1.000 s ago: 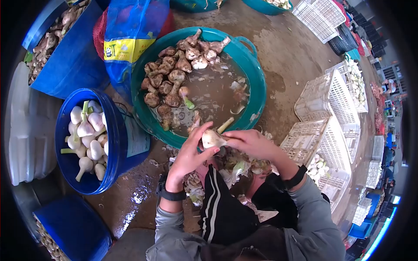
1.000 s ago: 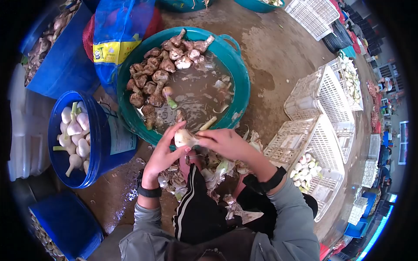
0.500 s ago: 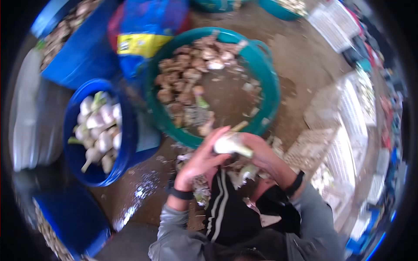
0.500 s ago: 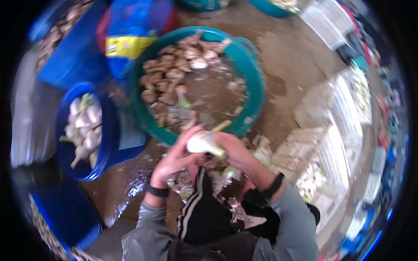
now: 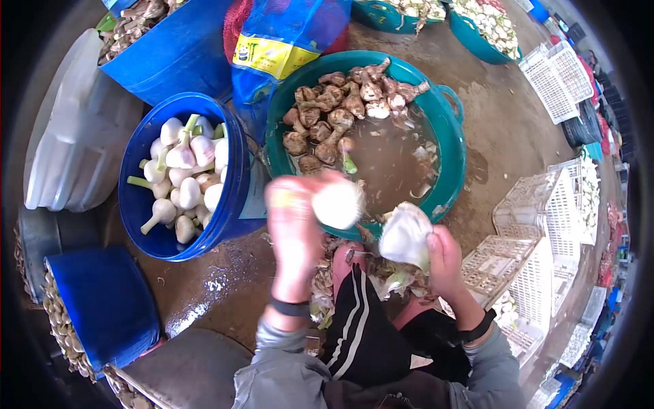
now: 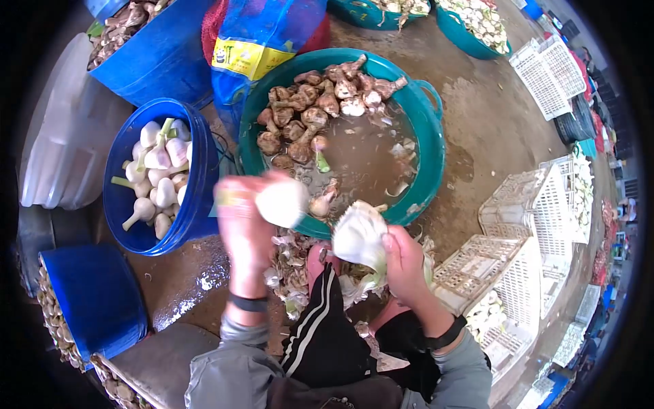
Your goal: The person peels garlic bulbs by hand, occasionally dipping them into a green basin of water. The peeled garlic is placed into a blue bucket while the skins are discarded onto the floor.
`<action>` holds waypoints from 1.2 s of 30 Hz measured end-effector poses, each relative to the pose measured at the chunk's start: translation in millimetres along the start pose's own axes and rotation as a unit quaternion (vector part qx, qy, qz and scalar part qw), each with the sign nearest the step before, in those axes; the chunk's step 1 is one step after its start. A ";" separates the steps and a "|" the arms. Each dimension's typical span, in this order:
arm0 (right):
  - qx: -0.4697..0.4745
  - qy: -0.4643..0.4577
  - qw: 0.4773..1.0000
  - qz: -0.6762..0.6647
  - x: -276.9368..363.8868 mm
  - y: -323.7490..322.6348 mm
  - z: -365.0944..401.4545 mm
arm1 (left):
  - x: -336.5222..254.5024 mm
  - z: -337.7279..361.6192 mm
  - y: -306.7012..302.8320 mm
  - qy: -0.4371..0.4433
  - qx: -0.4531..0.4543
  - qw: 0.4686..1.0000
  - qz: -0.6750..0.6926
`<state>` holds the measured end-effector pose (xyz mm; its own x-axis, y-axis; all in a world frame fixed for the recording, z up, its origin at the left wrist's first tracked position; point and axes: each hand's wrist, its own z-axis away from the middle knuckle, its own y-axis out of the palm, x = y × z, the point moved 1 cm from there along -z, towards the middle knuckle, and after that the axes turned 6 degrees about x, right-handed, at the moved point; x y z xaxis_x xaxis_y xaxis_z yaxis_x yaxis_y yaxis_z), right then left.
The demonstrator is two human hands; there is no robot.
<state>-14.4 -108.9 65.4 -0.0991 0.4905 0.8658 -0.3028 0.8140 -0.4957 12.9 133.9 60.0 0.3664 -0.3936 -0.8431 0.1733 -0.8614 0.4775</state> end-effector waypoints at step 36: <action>0.060 -0.121 0.980 0.148 14.2 17.9 -69.0 | 48.6 39.1 25.4 -0.097 0.102 0.936 -0.322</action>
<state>44.3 -65.9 64.2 -0.4171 0.5998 0.6829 -0.3351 0.5970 -0.7289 -0.7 80.4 21.5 0.0701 0.1945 -0.9784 0.1160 -0.9758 -0.1856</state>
